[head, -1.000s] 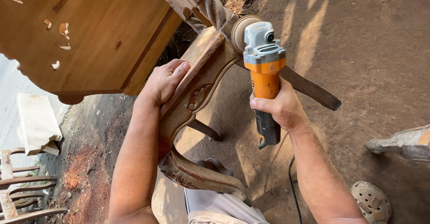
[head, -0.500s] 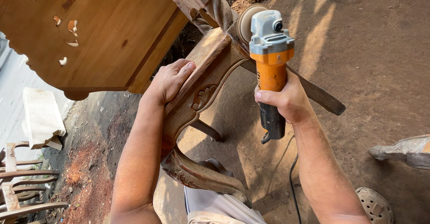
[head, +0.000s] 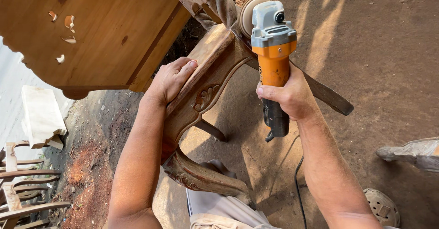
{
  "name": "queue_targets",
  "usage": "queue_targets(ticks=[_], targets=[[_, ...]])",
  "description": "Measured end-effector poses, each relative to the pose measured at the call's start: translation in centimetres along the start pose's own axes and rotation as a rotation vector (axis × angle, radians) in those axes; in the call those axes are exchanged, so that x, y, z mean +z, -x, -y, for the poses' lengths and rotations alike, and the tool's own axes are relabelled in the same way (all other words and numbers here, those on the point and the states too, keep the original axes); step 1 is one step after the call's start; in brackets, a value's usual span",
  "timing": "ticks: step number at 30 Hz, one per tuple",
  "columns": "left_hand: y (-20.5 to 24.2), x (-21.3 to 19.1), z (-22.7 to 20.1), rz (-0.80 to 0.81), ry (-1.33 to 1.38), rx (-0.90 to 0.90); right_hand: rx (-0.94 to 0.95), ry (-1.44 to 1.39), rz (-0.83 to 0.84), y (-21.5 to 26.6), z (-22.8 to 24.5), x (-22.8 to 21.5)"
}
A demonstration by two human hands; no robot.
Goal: The person sands the legs and wooden panels of various chairs and a small table using a power sander, turning the pieces over and wiping the surfaces by hand.
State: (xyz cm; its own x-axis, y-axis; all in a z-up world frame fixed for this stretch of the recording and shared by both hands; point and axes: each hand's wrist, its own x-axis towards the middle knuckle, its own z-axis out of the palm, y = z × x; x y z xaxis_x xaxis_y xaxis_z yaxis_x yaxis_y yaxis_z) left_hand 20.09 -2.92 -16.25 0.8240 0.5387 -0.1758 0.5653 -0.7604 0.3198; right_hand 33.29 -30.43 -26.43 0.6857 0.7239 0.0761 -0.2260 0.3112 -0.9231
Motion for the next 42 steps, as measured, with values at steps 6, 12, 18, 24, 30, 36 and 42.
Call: queue_targets(ticks=[6,12,18,24,30,36,42], targets=[[-0.2,-0.2,-0.2,-0.009,-0.008,0.019,-0.024,-0.012,0.066,-0.6,0.1,0.4],[0.1,0.1,0.0,0.003,0.001,-0.022,-0.027,0.118,0.003,0.1,-0.1,0.1],[0.0,0.1,0.0,0.018,-0.008,-0.003,0.01,0.119,0.003,0.0,-0.1,0.4],[-0.3,-0.1,0.1,0.009,-0.008,0.007,0.022,0.093,-0.026,-0.3,-0.4,-0.2],[-0.2,0.0,0.1,0.003,-0.009,0.016,0.02,0.02,0.006,0.2,-0.8,-0.3],[-0.3,-0.2,0.0,0.001,-0.015,0.028,0.018,0.068,-0.032,0.2,-1.2,-0.4],[-0.2,-0.1,-0.3,0.025,-0.018,-0.018,0.03,0.057,-0.002,0.8,-1.1,-0.3]])
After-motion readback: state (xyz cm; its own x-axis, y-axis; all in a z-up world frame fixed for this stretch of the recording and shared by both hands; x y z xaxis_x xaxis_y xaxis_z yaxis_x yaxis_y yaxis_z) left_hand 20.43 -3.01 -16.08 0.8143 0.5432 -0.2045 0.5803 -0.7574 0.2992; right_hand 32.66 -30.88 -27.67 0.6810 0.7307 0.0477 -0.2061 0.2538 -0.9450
